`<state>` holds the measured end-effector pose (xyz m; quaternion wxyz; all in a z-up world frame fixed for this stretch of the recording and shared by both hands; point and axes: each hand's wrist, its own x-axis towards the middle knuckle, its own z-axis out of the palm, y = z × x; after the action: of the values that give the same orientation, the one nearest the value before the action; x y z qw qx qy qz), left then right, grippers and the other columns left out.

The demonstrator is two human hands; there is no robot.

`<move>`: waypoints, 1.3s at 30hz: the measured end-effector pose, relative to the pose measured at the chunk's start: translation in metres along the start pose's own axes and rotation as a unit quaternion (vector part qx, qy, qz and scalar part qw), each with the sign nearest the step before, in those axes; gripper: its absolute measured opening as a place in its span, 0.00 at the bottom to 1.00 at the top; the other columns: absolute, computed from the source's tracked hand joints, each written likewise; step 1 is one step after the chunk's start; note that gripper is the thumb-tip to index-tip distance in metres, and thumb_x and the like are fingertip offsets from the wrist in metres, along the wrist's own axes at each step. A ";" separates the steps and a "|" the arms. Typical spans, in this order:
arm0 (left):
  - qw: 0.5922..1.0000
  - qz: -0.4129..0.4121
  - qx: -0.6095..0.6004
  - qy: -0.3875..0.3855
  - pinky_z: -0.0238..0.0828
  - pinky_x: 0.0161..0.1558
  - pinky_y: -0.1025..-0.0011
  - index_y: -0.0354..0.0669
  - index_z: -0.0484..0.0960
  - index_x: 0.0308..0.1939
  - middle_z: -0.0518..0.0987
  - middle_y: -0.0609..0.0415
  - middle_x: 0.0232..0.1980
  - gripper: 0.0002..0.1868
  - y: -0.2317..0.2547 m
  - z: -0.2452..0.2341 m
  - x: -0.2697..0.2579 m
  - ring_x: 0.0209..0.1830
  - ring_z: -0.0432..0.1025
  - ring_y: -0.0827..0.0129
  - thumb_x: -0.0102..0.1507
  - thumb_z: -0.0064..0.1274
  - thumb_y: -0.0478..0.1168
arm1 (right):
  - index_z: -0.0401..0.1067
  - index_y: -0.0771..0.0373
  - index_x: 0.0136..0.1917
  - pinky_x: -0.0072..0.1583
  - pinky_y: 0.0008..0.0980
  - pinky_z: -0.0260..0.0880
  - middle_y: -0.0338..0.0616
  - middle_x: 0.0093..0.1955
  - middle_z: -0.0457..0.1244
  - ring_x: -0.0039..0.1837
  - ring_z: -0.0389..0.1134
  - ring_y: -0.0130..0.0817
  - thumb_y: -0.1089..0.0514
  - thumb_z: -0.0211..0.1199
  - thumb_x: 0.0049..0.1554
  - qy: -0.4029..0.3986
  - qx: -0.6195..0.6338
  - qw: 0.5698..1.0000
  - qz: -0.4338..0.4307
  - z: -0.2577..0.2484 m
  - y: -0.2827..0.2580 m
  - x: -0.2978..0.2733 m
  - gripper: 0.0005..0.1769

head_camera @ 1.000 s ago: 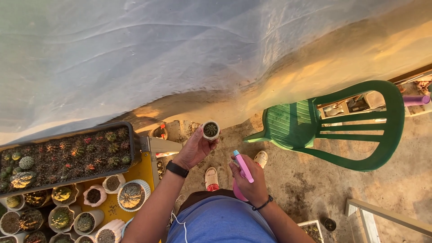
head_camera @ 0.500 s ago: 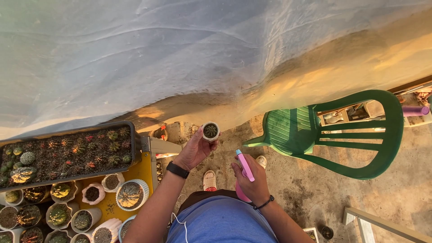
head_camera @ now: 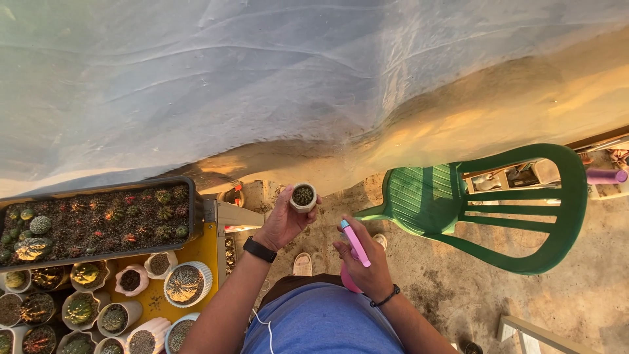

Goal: Watering various small succulent plants in individual pots using a hand-held spray bottle.

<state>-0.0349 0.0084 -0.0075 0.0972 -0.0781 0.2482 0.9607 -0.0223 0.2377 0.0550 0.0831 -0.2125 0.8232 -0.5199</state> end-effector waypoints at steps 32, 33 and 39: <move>0.999 -0.034 0.013 0.022 0.71 0.37 0.74 0.36 0.76 0.52 0.80 0.41 0.47 0.26 0.008 0.004 -0.009 0.33 0.72 0.67 0.70 0.46 0.58 | 0.58 0.55 0.77 0.46 0.27 0.83 0.49 0.58 0.72 0.46 0.76 0.26 0.60 0.62 0.60 0.025 0.101 0.992 0.069 0.011 -0.008 -0.011 0.33; 0.999 -0.030 0.018 0.020 0.71 0.36 0.74 0.37 0.76 0.51 0.80 0.41 0.47 0.25 0.009 0.003 -0.011 0.33 0.72 0.68 0.70 0.46 0.58 | 0.58 0.56 0.76 0.46 0.27 0.84 0.52 0.59 0.72 0.52 0.78 0.28 0.60 0.61 0.60 0.024 0.105 0.992 0.069 0.013 -0.010 -0.010 0.32; 0.999 -0.030 0.017 0.025 0.70 0.36 0.73 0.40 0.76 0.51 0.80 0.43 0.47 0.25 0.016 -0.001 -0.022 0.33 0.70 0.67 0.70 0.46 0.60 | 0.58 0.52 0.76 0.46 0.27 0.84 0.48 0.59 0.72 0.46 0.78 0.26 0.62 0.62 0.60 0.020 0.093 0.994 0.051 0.022 -0.013 -0.012 0.32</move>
<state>-0.0172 -0.0093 0.0038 0.1210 -0.1080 0.2641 0.9508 0.0002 0.2198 0.0559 0.1122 -0.1516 0.7826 -0.5932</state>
